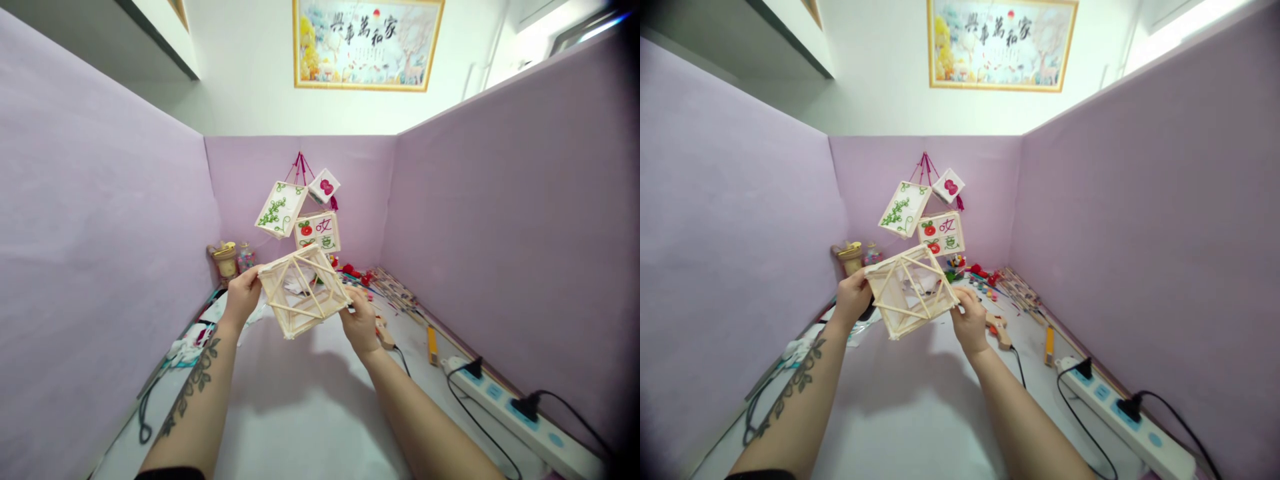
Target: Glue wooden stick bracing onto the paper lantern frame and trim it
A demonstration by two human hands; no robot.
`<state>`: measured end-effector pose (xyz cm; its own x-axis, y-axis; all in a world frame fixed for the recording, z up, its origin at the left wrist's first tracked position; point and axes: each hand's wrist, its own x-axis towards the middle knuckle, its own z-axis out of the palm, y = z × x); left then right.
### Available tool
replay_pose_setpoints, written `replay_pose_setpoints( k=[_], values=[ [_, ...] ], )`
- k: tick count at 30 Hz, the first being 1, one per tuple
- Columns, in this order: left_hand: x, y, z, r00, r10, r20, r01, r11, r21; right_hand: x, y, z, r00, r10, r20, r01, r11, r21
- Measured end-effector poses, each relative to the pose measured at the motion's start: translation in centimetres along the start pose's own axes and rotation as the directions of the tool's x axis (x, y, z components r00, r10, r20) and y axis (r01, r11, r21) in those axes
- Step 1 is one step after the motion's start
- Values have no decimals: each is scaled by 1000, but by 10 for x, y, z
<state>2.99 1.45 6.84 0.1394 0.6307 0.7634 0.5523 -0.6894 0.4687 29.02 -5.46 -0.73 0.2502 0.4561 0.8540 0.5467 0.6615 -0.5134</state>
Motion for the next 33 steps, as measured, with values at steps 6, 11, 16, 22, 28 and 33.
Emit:
replay_pose_setpoints(
  k=[6, 11, 16, 22, 28, 33],
  values=[
    [0, -2, 0, 998, 50, -36, -50, 999, -1, 0, -3, 0, 999, -1, -53, 2, 1000, 11],
    [0, 1, 0, 996, 63, -68, -62, 998, 13, -3, -2, 0, 986, 126, -107, -124, 992, 24],
    [-2, 10, -2, 994, 75, -79, -74, 997, 17, -1, -2, -3, 986, 116, -116, -117, 993, 5],
    [-2, 10, -3, 997, 49, -66, -51, 998, -38, 1, -9, -4, 992, 75, -97, -73, 997, 31],
    [3, -3, -3, 995, -35, 91, 43, 996, -79, 0, -3, -2, 976, 215, -24, -213, 974, 74],
    [1, -9, -4, 900, -25, 435, 119, 974, -190, 5, 15, -1, 909, 410, 73, -416, 894, 166]
  ],
)
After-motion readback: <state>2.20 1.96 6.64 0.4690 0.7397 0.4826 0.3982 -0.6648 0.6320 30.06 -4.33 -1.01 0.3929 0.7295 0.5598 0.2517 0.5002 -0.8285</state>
